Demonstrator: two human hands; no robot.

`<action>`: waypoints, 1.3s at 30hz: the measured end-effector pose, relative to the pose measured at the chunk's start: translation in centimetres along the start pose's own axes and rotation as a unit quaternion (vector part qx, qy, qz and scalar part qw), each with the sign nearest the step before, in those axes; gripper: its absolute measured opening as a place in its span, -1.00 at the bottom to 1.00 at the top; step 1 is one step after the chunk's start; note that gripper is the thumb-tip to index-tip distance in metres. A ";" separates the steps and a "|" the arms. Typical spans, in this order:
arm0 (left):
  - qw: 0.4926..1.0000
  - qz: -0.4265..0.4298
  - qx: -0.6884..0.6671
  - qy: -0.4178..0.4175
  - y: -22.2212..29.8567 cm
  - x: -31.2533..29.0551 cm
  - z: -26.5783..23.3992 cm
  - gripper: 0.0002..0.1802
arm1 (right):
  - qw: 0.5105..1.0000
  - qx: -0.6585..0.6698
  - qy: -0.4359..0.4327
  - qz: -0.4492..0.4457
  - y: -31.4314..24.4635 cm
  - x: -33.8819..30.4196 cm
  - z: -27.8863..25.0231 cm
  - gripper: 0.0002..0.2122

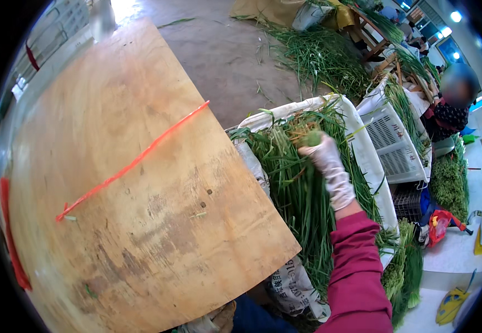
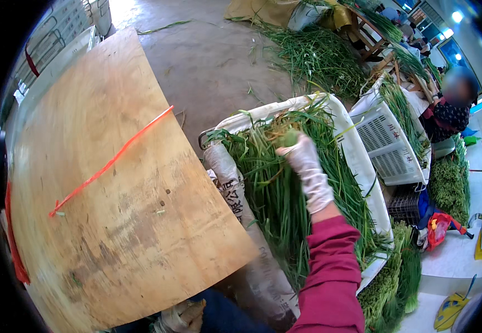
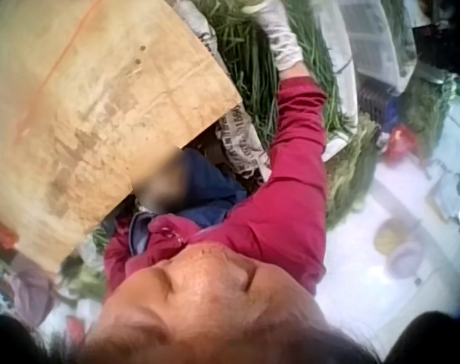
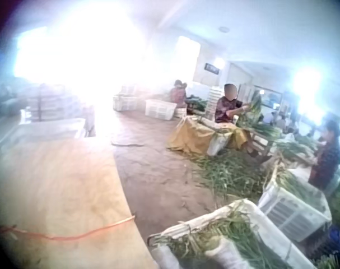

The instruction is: The person removes yellowed leaves from green onions by hand, bunches the stalks on a wooden table, wraps red plastic ties around them, and places the completed bundles into white plastic crates.

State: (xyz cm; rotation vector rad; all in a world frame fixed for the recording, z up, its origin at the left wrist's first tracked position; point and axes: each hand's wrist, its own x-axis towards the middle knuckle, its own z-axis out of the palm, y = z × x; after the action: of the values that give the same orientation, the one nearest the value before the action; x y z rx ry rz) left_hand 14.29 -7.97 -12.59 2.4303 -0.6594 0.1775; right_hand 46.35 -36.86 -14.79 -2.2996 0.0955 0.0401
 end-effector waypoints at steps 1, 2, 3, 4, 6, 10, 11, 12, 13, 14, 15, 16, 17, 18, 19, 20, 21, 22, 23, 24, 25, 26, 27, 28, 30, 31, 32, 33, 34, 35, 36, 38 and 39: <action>1.000 -0.001 -0.012 0.013 0.1 0.9 -0.5 -0.61 | 0.999 0.052 0.016 0.003 1.0 0.1 -2.0 -0.77; 1.000 -0.002 -0.021 0.022 0.2 1.4 -0.8 -0.63 | 0.994 0.103 0.034 0.005 1.8 0.1 -3.7 -0.78; 0.999 -0.005 -0.020 0.028 0.2 1.9 -1.2 -0.65 | 0.984 0.169 0.045 0.013 1.7 -0.3 -4.7 -0.79; 0.999 -0.006 -0.019 0.032 0.3 2.3 -1.5 -0.67 | 0.970 0.235 0.057 0.021 1.5 -0.8 -5.7 -0.80; 0.999 -0.008 -0.006 0.040 0.6 3.3 -2.3 -0.69 | 0.970 0.228 0.077 -0.019 0.0 -2.6 -7.4 -0.80; 0.993 -0.047 -0.100 0.049 -0.4 1.0 -0.5 -0.70 | 0.968 0.195 0.151 -0.048 -1.3 -7.1 -10.6 -0.77; 0.991 -0.062 -0.107 0.045 -0.7 0.3 0.1 -0.68 | 0.963 0.197 0.172 -0.058 -1.8 -8.5 -11.2 -0.74; 0.990 -0.080 -0.112 0.041 -0.4 0.1 0.0 -0.65 | 0.958 0.201 0.192 -0.070 -2.3 -9.8 -11.7 -0.72; 0.991 -0.048 -0.091 0.082 0.0 1.0 -0.4 -0.73 | 0.952 0.207 0.209 -0.085 -2.6 -11.3 -12.1 -0.71; 0.990 -0.061 -0.112 0.066 -0.2 0.6 -0.2 -0.74 | 0.947 0.197 0.232 -0.107 -3.3 -13.1 -12.4 -0.71; 0.989 -0.078 -0.123 0.040 0.1 1.0 -0.6 -0.75 | 0.940 0.187 0.255 -0.130 -4.6 -14.9 -12.7 -0.71; 0.987 -0.097 -0.131 0.012 0.3 1.6 -0.9 -0.76 | 0.932 0.179 0.277 -0.151 -5.5 -16.8 -12.6 -0.71; 0.986 -0.110 -0.125 0.009 0.8 1.9 -0.9 -0.77 | 0.932 0.143 0.290 -0.163 -6.1 -18.8 -12.6 -0.69; 0.971 -0.147 -0.188 -0.027 1.3 2.5 -0.9 -0.76 | 0.932 0.131 0.297 -0.163 -7.1 -20.7 -12.4 -0.67; 0.894 -0.237 -0.367 -0.096 2.3 3.0 -0.5 -0.71 | 0.927 0.149 0.297 -0.175 -8.0 -22.7 -11.8 -0.63; 0.773 -0.311 -0.529 -0.159 3.6 3.8 -0.3 -0.66 | 0.921 0.166 0.298 -0.189 -9.0 -24.6 -11.3 -0.60; 0.732 -0.254 -0.595 -0.212 4.8 4.8 -0.1 -0.61 | 0.909 0.100 0.326 -0.241 -9.8 -26.3 -10.9 -0.61; 0.682 -0.195 -0.654 -0.262 6.2 5.4 0.2 -0.56 | 0.898 0.048 0.320 -0.298 -10.5 -27.7 -10.8 -0.61; 0.619 -0.147 -0.715 -0.291 7.5 5.1 0.6 -0.47 | 0.879 0.011 0.310 -0.363 -11.9 -28.9 -10.6 -0.60; 0.552 -0.095 -0.767 -0.314 8.4 4.9 1.0 -0.37 | 0.853 -0.022 0.299 -0.428 -13.4 -30.2 -10.2 -0.60; 0.514 -0.100 -0.795 -0.307 10.2 5.7 -0.1 -0.33 | 0.850 -0.044 0.257 -0.458 -14.7 -31.6 -10.5 -0.62; 0.476 -0.106 -0.821 -0.297 12.0 6.7 -1.9 -0.29 | 0.846 -0.063 0.210 -0.486 -16.1 -32.9 -10.7 -0.64; 0.451 -0.105 -0.844 -0.272 12.4 6.6 -3.2 -0.27 | 0.838 -0.074 0.162 -0.516 -18.0 -34.3 -11.0 -0.67; 0.423 -0.109 -0.866 -0.244 12.3 6.5 -3.9 -0.24 | 0.814 -0.080 0.151 -0.555 -19.7 -35.4 -10.8 -0.73; 0.220 -0.144 -0.941 -0.212 11.8 6.0 -5.5 -0.23 | 0.753 -0.053 0.242 -0.610 -23.5 -36.6 -7.9 -0.82; 0.215 -0.082 -0.968 -0.105 12.3 5.5 -6.8 -0.37 | 0.717 -0.049 0.295 -0.630 -25.0 -37.8 -6.8 -0.85; 0.232 -0.046 -0.969 -0.064 12.3 4.9 -8.1 -0.37 | 0.666 -0.024 0.291 -0.687 -25.3 -37.9 -6.0 -0.87; 0.317 -0.041 -0.947 -0.011 12.5 2.5 -12.4 -0.38 | 0.596 0.054 0.285 -0.748 -27.6 -39.2 -4.9 -0.85; 0.350 -0.046 -0.936 0.002 11.3 2.0 -12.8 -0.38 | 0.539 0.041 0.182 -0.821 -27.6 -38.6 -4.5 -0.76; 0.382 -0.052 -0.923 0.013 9.9 1.1 -13.1 -0.39 | 0.515 0.061 0.178 -0.836 -27.6 -38.3 -2.4 -0.74; 0.441 -0.071 -0.893 0.049 9.0 -1.0 -14.8 -0.39 | 0.480 0.114 0.180 -0.851 -28.5 -38.5 0.5 -0.71; 0.530 -0.107 -0.835 0.102 7.3 -5.3 -17.1 -0.39 | 0.477 0.138 0.144 -0.856 -29.3 -39.6 4.4 -0.71; 0.572 -0.135 -0.798 0.132 6.7 -7.9 -18.6 -0.39 | 0.476 0.154 0.121 -0.858 -29.9 -40.3 6.1 -0.77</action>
State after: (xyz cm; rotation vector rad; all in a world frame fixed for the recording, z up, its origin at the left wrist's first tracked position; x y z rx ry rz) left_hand 4.61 1.67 3.79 0.6256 -0.0649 -0.1631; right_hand 8.63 -10.19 5.81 -1.0528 -1.8514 -1.1900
